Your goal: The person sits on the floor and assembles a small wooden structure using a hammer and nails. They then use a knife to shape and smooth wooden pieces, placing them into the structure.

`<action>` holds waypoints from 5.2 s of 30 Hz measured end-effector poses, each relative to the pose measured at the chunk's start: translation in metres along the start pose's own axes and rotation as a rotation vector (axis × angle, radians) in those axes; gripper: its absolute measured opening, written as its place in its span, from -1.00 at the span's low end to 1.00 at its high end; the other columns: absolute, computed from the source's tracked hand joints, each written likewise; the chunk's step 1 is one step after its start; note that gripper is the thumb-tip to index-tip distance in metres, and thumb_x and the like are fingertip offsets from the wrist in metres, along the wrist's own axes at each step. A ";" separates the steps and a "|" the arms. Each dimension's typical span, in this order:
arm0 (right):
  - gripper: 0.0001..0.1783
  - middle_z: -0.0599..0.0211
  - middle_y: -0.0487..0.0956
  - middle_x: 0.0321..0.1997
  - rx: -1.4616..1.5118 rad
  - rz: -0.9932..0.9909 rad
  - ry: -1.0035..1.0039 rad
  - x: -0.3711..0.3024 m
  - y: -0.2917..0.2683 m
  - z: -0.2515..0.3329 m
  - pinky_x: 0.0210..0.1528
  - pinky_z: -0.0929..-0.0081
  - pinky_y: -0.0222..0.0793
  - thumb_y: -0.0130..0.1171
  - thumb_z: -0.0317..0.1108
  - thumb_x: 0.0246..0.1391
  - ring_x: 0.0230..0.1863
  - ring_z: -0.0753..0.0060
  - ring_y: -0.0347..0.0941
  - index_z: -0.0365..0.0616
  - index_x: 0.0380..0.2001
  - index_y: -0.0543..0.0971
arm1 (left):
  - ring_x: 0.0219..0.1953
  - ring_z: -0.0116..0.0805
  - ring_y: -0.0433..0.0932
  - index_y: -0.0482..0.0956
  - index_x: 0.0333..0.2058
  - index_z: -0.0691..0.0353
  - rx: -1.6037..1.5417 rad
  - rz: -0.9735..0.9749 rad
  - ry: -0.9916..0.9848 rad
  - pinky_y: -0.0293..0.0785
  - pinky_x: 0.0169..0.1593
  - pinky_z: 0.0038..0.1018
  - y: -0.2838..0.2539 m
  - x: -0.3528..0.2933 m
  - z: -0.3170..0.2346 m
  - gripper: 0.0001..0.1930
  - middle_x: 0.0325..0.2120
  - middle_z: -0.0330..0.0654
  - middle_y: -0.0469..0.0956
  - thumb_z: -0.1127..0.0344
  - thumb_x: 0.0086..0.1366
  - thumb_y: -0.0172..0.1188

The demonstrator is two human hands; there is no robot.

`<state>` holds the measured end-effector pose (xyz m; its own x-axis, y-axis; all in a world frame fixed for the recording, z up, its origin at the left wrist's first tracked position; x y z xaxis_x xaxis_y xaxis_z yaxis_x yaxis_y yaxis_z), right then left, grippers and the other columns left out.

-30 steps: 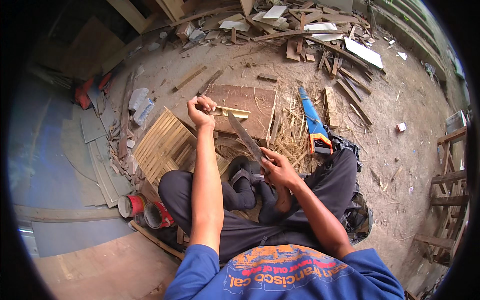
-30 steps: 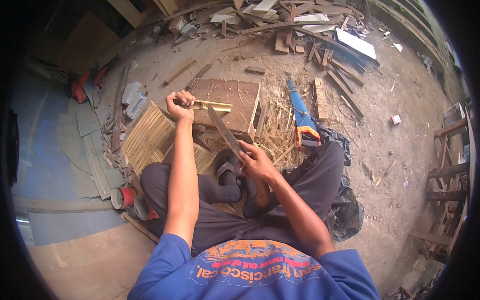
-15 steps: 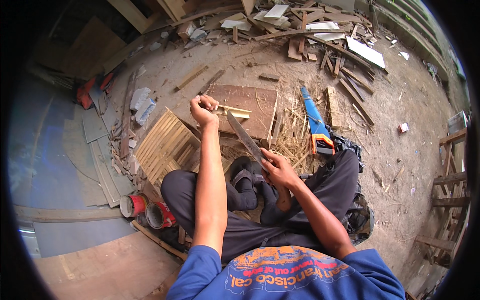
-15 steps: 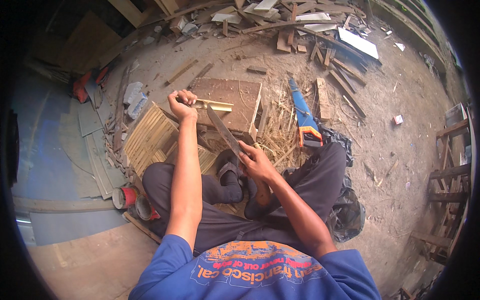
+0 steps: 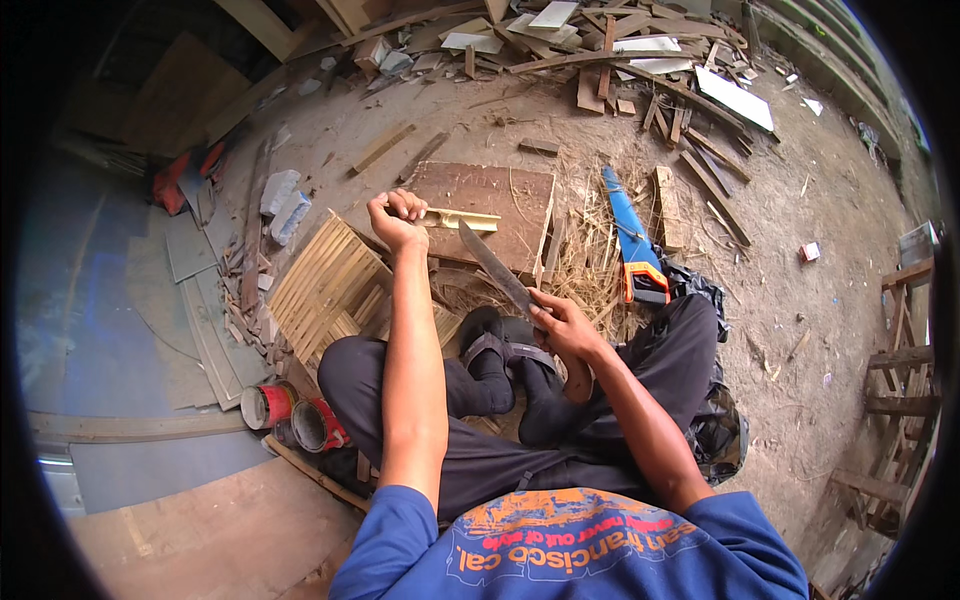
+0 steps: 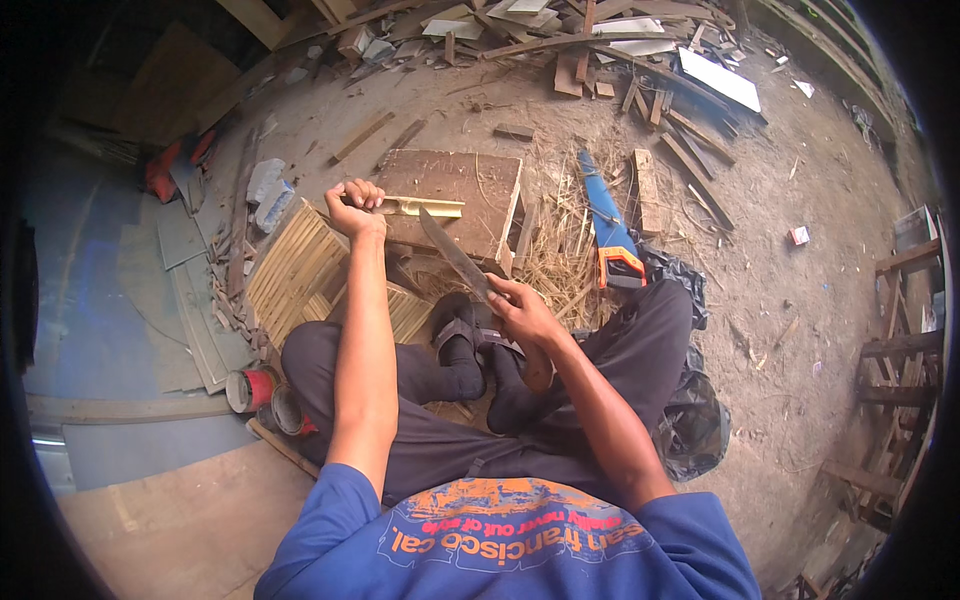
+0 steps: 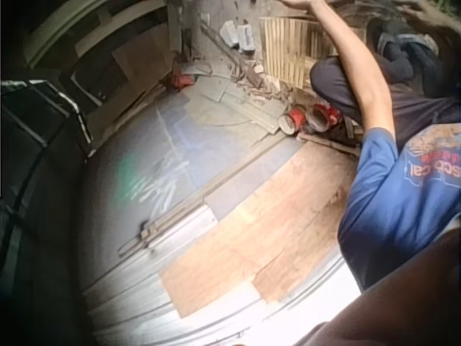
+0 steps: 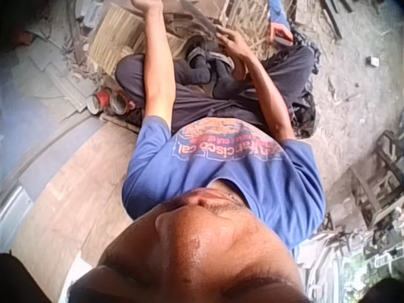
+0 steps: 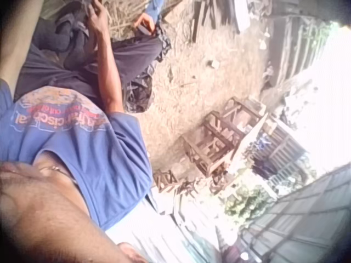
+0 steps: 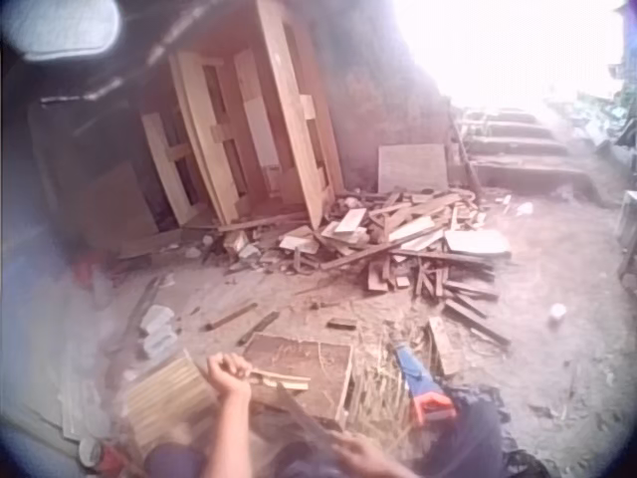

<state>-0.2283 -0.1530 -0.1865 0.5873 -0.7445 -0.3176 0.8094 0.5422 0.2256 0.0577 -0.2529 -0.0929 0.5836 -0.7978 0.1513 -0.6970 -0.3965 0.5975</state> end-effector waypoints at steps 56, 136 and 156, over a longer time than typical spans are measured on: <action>-0.45 -0.16 0.58 -0.25 -0.730 -0.294 -0.510 0.024 -0.023 -0.026 -0.22 0.06 0.43 0.08 -0.47 0.21 -0.24 -0.22 0.54 0.00 0.29 0.40 | -0.75 -0.43 0.02 0.06 -0.73 0.07 0.107 0.108 -0.047 0.01 -0.60 -0.42 0.036 0.040 0.019 -0.57 -0.80 -0.28 0.09 0.16 0.30 -0.10; -0.53 0.48 0.41 -0.62 -0.222 -0.066 0.067 -0.026 -0.011 0.060 -0.61 0.52 0.33 0.06 -0.24 0.37 -0.64 0.62 0.37 -0.09 0.29 0.41 | -0.70 -0.41 0.00 0.07 -0.78 0.11 0.174 0.410 0.061 0.07 -0.51 -0.39 0.045 -0.020 0.015 -0.57 -0.81 -0.28 0.06 0.16 0.25 -0.17; -0.50 0.47 0.44 -0.59 -0.074 -0.014 0.116 -0.052 0.002 0.087 -0.57 0.51 0.34 0.03 -0.27 0.40 -0.61 0.60 0.38 -0.13 0.34 0.36 | -0.71 -0.43 0.01 0.07 -0.77 0.12 0.163 0.312 0.055 0.07 -0.52 -0.41 0.038 -0.015 0.012 -0.57 -0.80 -0.29 0.03 0.17 0.27 -0.15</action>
<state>-0.2575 -0.1471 -0.0891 0.5678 -0.7047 -0.4256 0.8127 0.5622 0.1533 0.0172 -0.2614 -0.0823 0.3510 -0.8680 0.3513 -0.8997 -0.2087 0.3833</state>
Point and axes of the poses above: each hand's wrist, its own x-axis towards the middle knuckle, its own y-axis out of the palm, z = x × y, the point moved 2 cm from there along x, towards the middle knuckle
